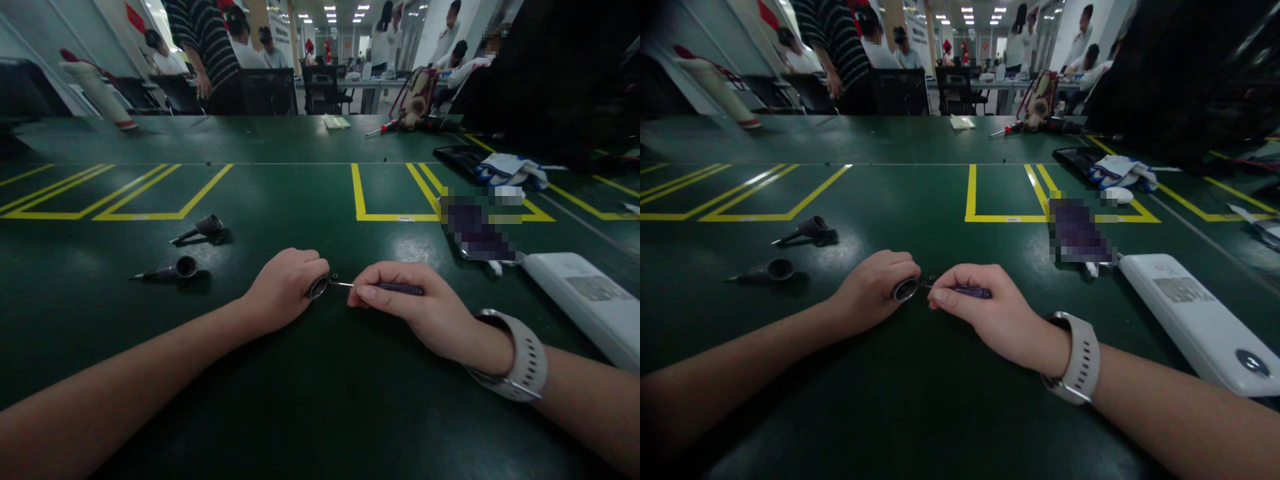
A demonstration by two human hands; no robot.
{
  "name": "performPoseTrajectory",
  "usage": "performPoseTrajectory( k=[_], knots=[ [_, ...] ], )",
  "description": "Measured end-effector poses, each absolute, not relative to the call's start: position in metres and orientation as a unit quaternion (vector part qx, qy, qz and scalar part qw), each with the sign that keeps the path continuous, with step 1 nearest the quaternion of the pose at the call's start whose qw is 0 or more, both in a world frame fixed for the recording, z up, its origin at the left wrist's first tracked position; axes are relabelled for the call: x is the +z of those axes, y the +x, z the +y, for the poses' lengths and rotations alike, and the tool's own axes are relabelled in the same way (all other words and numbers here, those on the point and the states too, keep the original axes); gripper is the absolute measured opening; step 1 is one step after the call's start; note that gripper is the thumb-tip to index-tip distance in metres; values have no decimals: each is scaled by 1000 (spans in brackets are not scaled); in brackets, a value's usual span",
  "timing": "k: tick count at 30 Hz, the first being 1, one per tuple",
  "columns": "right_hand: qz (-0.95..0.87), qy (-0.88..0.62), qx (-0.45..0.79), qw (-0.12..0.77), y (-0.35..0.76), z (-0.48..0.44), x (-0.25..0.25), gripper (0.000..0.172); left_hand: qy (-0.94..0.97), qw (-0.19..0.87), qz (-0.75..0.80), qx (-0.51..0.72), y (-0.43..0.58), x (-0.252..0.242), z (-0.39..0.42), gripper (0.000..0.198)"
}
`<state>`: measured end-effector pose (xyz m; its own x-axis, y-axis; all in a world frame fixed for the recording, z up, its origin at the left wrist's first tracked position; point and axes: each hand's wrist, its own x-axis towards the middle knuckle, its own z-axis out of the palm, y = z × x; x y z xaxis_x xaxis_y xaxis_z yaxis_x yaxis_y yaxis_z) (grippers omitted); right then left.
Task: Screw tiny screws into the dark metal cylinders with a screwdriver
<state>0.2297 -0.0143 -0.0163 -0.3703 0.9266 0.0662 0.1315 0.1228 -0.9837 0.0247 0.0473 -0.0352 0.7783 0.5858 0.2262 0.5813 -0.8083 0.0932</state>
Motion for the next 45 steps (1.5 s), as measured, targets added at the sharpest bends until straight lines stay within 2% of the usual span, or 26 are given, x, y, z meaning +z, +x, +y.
performPoseTrajectory(
  k=[4, 10, 18, 23, 25, 31, 37, 45],
  knots=[
    [-510, -387, 641, 424, 229, -9, -23, 11, 942, 24, 312, 121, 24, -35, 49, 12],
    [-460, -386, 676, 428, 229, -7, -22, 9, 942, 30, 305, 136, 24, -36, 49, 11],
    [-619, -392, 558, 390, 233, -9, -20, 11, 944, -20, 308, 119, 25, -35, 45, 12],
    [-518, -376, 645, 418, 231, -7, -26, 11, 937, 23, 320, 140, 23, -35, 46, 12],
    [-525, -372, 642, 418, 232, -7, -25, 11, 936, 27, 320, 141, 23, -35, 46, 12],
    [-672, -393, 504, 375, 234, -8, -19, 10, 937, -24, 328, 118, 26, -33, 46, 13],
    [-520, -347, 654, 425, 236, 0, -30, 10, 920, 77, 345, 172, 24, -34, 53, 10],
    [-450, -321, 711, 434, 236, 6, -34, 12, 898, 155, 360, 200, 23, -35, 58, 8]
  ],
)
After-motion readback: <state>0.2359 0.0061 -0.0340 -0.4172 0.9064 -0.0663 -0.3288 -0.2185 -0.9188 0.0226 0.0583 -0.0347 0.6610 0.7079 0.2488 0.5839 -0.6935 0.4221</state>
